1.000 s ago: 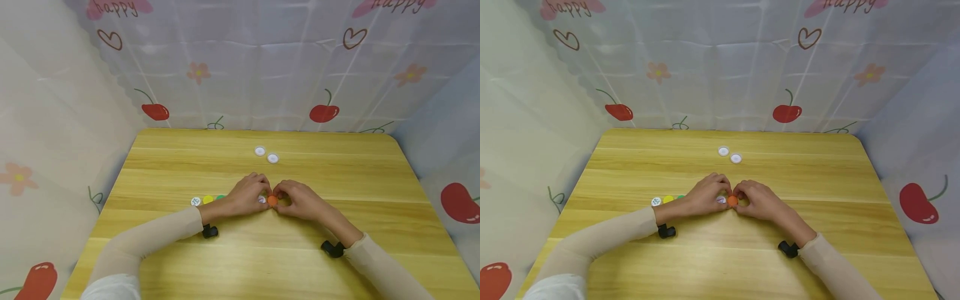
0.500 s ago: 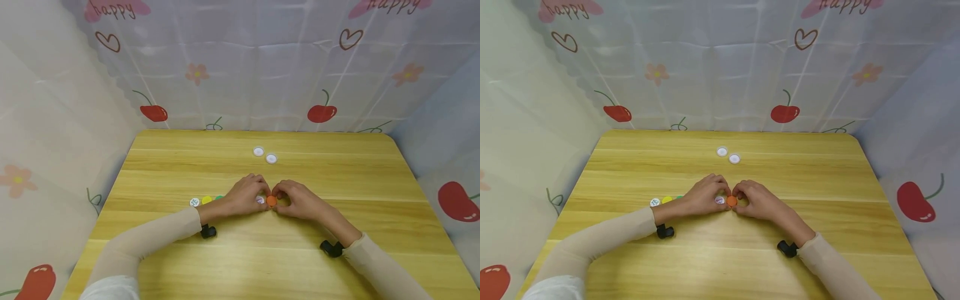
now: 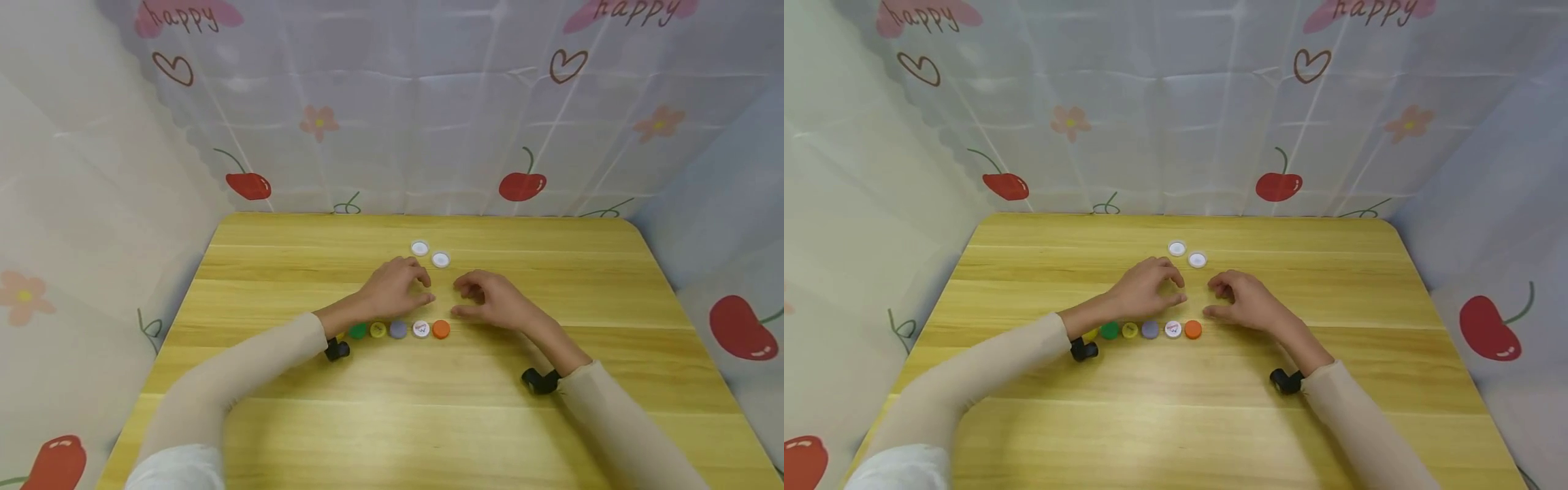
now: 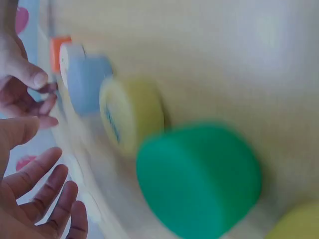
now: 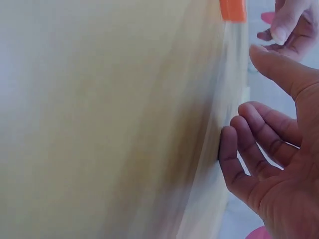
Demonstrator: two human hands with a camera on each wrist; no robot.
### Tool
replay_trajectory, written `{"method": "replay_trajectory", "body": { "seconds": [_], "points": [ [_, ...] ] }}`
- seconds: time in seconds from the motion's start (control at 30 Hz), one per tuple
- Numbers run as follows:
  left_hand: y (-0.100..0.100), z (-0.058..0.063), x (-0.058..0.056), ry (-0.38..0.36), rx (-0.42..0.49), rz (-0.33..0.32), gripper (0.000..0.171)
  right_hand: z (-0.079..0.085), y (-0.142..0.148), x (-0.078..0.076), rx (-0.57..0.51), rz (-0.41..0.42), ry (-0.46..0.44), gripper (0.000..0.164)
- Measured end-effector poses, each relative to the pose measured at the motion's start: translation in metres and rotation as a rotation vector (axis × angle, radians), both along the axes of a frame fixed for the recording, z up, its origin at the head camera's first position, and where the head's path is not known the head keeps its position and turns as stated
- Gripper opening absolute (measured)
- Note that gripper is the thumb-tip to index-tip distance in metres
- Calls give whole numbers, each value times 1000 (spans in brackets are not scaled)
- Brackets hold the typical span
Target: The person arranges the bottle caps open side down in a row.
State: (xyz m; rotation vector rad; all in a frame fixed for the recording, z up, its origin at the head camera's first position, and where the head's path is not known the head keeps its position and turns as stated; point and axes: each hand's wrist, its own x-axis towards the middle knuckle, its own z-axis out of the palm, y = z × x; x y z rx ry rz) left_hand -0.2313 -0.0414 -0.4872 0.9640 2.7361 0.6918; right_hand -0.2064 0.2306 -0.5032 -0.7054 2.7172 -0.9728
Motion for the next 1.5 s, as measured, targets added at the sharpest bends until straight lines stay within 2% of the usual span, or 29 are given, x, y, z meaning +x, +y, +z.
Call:
{"method": "replay_trajectory", "body": {
  "seconds": [0.23, 0.37, 0.53, 0.7, 1.17, 1.5],
  "points": [
    [4, -4, -29, -25, 32, 86, 20, -4, 6, -29, 6, -63, -26, 51],
    [9, -11, -40, -43, 31, 146, 24, -7, 5, -44, -1, -95, -20, 55],
    [13, -19, -50, -23, -10, 183, 32, -10, -2, -57, -4, -133, -20, 54],
    [12, -19, -56, -8, -43, 200, 34, -8, -12, -63, -7, -150, -26, 49],
    [28, -9, -67, -35, -83, 142, 36, -7, -25, -73, -31, -153, -3, 40],
    [33, -12, -73, -13, -98, 141, 32, -5, -28, -71, -37, -169, -24, 35]
  ]
}}
